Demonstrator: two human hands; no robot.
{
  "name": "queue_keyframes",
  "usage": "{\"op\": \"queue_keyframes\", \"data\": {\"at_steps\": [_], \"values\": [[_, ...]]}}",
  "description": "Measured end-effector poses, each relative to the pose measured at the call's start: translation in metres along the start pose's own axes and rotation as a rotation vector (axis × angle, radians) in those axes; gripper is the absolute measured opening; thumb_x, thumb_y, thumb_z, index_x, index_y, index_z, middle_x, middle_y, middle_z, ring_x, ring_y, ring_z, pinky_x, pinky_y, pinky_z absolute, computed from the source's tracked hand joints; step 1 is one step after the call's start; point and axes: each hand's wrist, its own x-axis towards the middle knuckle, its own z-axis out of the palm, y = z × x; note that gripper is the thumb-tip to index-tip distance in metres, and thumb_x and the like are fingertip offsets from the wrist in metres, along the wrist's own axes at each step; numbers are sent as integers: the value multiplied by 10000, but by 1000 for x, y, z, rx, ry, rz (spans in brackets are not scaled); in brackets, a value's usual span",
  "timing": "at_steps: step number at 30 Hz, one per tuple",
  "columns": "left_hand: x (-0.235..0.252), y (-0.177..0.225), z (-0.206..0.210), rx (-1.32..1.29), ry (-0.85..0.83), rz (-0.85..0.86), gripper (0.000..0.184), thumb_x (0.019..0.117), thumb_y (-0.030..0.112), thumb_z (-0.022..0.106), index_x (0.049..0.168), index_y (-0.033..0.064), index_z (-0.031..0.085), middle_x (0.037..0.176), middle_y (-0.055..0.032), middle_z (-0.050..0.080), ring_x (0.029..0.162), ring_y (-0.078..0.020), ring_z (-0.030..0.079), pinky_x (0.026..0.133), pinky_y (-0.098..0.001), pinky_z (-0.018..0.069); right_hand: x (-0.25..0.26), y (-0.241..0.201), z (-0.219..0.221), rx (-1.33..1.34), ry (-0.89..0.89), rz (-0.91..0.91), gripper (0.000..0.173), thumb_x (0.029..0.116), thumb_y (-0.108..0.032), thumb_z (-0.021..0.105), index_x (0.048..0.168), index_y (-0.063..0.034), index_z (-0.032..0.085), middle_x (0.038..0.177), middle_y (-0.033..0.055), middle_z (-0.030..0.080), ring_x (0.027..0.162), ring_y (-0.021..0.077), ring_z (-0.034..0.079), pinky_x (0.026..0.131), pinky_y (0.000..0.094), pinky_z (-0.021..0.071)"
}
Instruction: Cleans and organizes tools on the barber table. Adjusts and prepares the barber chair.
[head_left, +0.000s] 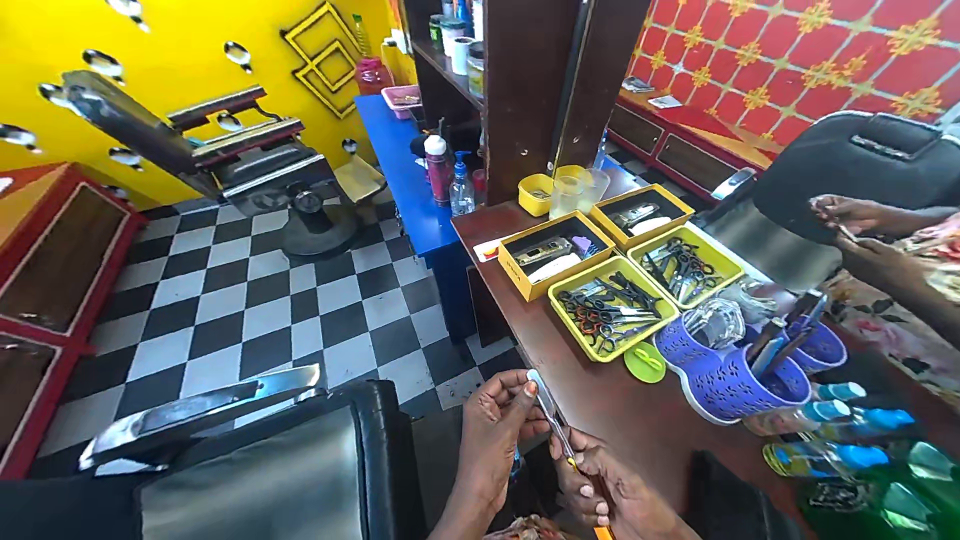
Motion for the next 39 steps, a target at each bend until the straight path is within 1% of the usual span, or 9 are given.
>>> {"op": "queue_keyframes", "data": {"at_steps": [5,9,15,17,20,25,29,35,39], "values": [[-1,0,-9,29,-17,13,195,978,25,624,1150,-66,609,967,-192,710,793,-271,741,666,-382,652,9,1,3,0,37,58,101,1020,-227,436,1020,-201,533,692,-100,452,463,-36,363,419,108,310],[-4,-3,-13,48,-13,68,202,966,13,629,1151,-55,584,933,-173,706,773,-265,740,674,-397,658,17,4,8,3,113,95,289,1054,-342,444,820,-212,552,612,-117,431,425,-47,330,395,107,285],[-8,-14,-15,100,23,190,159,975,-10,602,1113,-46,530,936,-163,690,748,-258,739,681,-398,668,31,5,6,-292,233,18,423,1023,-516,546,749,-195,570,572,-103,454,441,-13,403,418,152,352],[-8,-16,-16,147,33,238,214,977,-5,598,1174,-46,523,936,-143,683,744,-250,736,677,-396,669,38,0,6,-563,351,-137,382,991,-492,613,934,-116,649,747,-42,638,611,40,589,566,214,516],[-6,-14,-20,225,54,283,342,977,-1,597,1298,-41,487,923,-122,673,728,-243,730,648,-384,669,55,-15,13,-755,478,-357,413,978,-349,663,1209,-8,629,1020,65,710,882,158,694,781,327,601],[-2,-18,-24,307,60,312,377,968,16,613,1322,-24,489,896,-105,677,708,-238,724,633,-386,667,81,-41,32,-891,453,-421,285,976,-228,676,1197,-49,688,1079,42,732,948,131,709,822,283,605],[0,-20,-26,358,58,311,384,954,15,624,1319,-13,506,876,-87,676,695,-229,719,635,-384,665,99,-43,32,-866,402,-405,165,976,-182,677,1062,-46,712,897,22,706,779,102,667,704,251,568],[3,-16,-39,379,77,221,355,980,-19,586,1314,-50,471,905,-106,678,724,-213,723,676,-390,655,109,-55,-2,-723,458,-419,131,965,-117,670,1023,-6,707,943,65,714,860,147,696,799,299,600],[2,-20,-64,353,194,223,349,977,-27,578,1294,-83,443,880,-94,673,710,-186,721,684,-385,653,129,-107,-30,-1002,538,-472,162,964,-148,665,1046,-23,727,933,45,721,820,123,689,756,308,593]]}}
